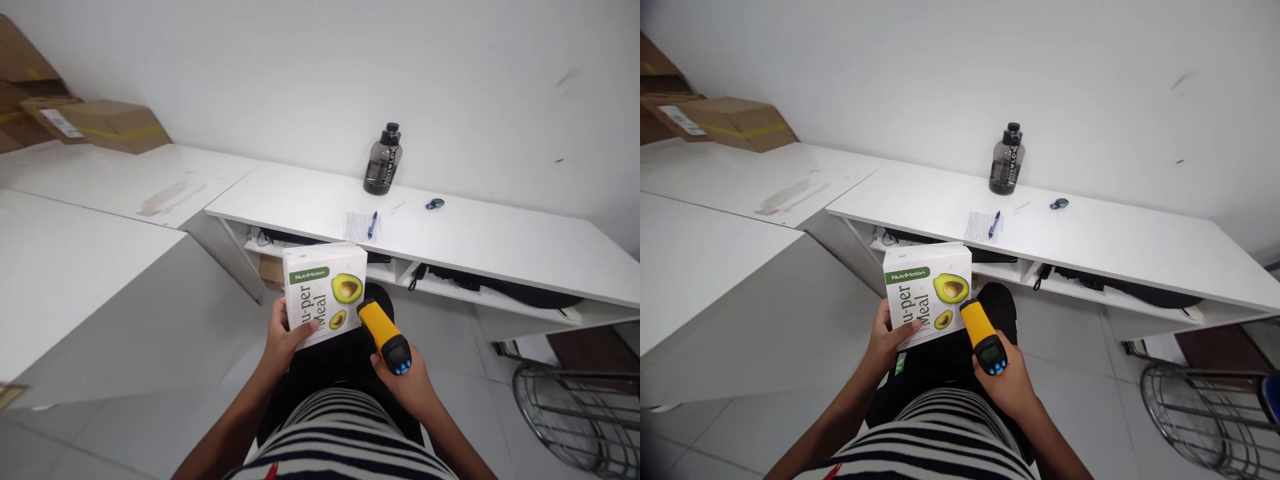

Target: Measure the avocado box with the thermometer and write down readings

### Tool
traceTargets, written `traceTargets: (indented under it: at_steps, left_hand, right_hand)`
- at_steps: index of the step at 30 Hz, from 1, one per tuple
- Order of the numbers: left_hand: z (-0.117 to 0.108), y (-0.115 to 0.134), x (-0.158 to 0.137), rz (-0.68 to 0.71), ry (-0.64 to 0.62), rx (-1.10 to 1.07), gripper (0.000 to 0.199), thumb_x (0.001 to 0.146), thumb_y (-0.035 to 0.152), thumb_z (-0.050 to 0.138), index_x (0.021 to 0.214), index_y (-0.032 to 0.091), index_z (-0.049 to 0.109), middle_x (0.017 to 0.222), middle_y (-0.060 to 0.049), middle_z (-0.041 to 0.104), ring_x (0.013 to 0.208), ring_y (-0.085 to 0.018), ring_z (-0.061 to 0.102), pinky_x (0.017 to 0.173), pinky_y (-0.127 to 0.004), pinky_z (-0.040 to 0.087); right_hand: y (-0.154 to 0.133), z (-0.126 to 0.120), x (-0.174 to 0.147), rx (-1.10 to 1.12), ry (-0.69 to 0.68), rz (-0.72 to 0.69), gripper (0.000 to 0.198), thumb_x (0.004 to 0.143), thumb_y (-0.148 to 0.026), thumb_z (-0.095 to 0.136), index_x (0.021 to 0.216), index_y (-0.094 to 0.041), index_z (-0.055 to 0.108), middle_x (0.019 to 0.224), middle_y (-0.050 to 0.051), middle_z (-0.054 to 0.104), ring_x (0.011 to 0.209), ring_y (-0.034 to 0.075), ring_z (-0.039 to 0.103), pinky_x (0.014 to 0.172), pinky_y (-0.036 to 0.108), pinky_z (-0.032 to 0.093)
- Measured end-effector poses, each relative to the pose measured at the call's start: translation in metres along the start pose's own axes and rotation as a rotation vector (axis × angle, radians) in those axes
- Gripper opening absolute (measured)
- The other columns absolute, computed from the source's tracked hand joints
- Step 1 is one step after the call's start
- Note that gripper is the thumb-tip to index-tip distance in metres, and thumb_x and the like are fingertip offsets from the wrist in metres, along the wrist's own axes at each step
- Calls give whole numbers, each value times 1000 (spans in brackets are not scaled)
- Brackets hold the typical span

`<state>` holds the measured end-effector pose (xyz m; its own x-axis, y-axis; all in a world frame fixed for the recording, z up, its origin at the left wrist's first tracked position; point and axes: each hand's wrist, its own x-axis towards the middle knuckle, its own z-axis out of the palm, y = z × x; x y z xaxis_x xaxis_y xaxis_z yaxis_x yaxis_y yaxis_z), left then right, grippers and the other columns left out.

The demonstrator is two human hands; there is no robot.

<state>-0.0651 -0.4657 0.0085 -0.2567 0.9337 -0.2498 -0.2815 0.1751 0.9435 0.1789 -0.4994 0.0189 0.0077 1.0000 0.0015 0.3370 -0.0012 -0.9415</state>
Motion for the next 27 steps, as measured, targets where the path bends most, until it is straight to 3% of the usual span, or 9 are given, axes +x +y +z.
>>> traceTargets:
  at_steps: [7,12,27]
  left_hand:
    - [9,-1,-4,34,-108,152,76,56,46,98,114,25,53,102,-5,79,94,-30,79,77,-41,65]
    - [4,8,8,7,-204,210,81,50,43,99,111,25,49,98,-4,78,92,-31,79,76,-42,65]
    - [5,-1,18,-8,-166,151,79,51,40,100,112,26,52,99,-4,77,95,-32,79,77,-42,66]
  right_hand:
    - [-15,-2,-3,-39,7,13,11,75,-33,67,75,-26,58,62,-3,64,54,15,57,53,26,51]
    - [-13,-6,-5,-82,14,1,9,75,-30,65,83,-26,62,65,-3,66,55,16,59,54,26,52]
    - [-17,-12,13,-168,-50,-110,5,82,-30,66,85,-28,65,66,-3,64,53,16,59,51,26,50]
